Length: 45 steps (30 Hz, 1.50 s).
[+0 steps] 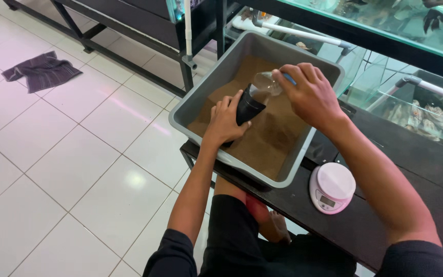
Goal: The person fills a black pouch with sand from a large bin using a plastic cup, weighs the pouch on a digital scale, and seals the pouch by hand.
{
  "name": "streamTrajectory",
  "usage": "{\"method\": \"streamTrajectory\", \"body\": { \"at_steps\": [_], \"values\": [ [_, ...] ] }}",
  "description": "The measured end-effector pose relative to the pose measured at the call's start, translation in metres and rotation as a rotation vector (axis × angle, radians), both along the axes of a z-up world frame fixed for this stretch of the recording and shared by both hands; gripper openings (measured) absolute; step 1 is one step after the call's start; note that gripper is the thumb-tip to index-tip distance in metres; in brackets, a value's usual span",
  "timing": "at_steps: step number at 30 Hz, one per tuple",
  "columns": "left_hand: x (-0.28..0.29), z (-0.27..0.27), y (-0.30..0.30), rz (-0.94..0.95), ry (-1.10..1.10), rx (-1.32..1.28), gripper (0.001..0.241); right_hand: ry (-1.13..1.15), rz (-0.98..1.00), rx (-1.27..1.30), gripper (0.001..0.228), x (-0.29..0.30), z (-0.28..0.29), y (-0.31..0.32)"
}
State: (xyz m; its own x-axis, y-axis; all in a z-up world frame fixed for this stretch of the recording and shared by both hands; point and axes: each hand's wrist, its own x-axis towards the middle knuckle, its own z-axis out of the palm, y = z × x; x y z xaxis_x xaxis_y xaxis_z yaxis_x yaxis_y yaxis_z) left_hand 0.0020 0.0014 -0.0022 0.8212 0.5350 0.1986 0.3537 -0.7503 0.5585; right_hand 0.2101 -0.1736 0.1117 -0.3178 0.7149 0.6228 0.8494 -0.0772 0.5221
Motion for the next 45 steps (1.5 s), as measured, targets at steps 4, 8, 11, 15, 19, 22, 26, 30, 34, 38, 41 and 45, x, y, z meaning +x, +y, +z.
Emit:
{"method": "streamTrajectory", "body": {
  "at_steps": [4, 8, 11, 15, 19, 22, 26, 30, 34, 38, 41, 45],
  "values": [
    [-0.004, 0.002, 0.0, 0.011, -0.03, -0.011, 0.107, -0.023, -0.078, 0.056, 0.037, 0.018, -0.022, 0.007],
    [-0.007, 0.009, -0.002, 0.018, -0.087, -0.046, 0.102, -0.01, -0.203, -0.338, 0.02, 0.034, -0.1, 0.018],
    [-0.004, 0.006, 0.0, 0.024, -0.072, -0.043, 0.103, 0.129, -0.192, -0.695, 0.013, 0.002, -0.142, 0.022],
    [-0.004, 0.009, 0.0, 0.036, -0.023, -0.055, 0.106, 0.282, 0.034, -1.121, 0.016, -0.046, -0.121, 0.013],
    [-0.004, 0.006, 0.0, 0.036, -0.049, -0.048, 0.105, 0.468, -0.144, -1.194, 0.03, -0.05, -0.068, 0.007],
    [-0.002, 0.002, 0.002, 0.036, -0.056, -0.042, 0.106, 0.739, -0.061, -1.116, 0.041, -0.038, -0.031, -0.008],
    [0.0, -0.005, 0.003, 0.048, -0.07, -0.015, 0.108, 0.831, -0.18, -0.991, 0.043, 0.002, -0.011, -0.021],
    [0.0, -0.007, 0.005, 0.036, -0.086, -0.02, 0.106, 0.888, -0.199, -0.71, 0.047, 0.024, 0.019, -0.031],
    [0.001, -0.007, 0.004, 0.03, -0.059, 0.0, 0.109, 0.749, -0.115, -0.499, 0.055, 0.037, 0.028, -0.03],
    [0.0, -0.001, 0.0, -0.029, -0.081, 0.029, 0.102, 0.55, -0.137, -0.384, 0.06, 0.0, 0.033, -0.015],
    [-0.002, 0.001, -0.001, -0.017, -0.091, 0.019, 0.104, 0.196, -0.094, -0.174, 0.045, -0.011, 0.008, -0.001],
    [-0.002, -0.002, -0.002, 0.007, -0.139, 0.013, 0.107, 0.002, -0.095, 0.107, 0.04, -0.001, -0.023, 0.004]
  ]
}}
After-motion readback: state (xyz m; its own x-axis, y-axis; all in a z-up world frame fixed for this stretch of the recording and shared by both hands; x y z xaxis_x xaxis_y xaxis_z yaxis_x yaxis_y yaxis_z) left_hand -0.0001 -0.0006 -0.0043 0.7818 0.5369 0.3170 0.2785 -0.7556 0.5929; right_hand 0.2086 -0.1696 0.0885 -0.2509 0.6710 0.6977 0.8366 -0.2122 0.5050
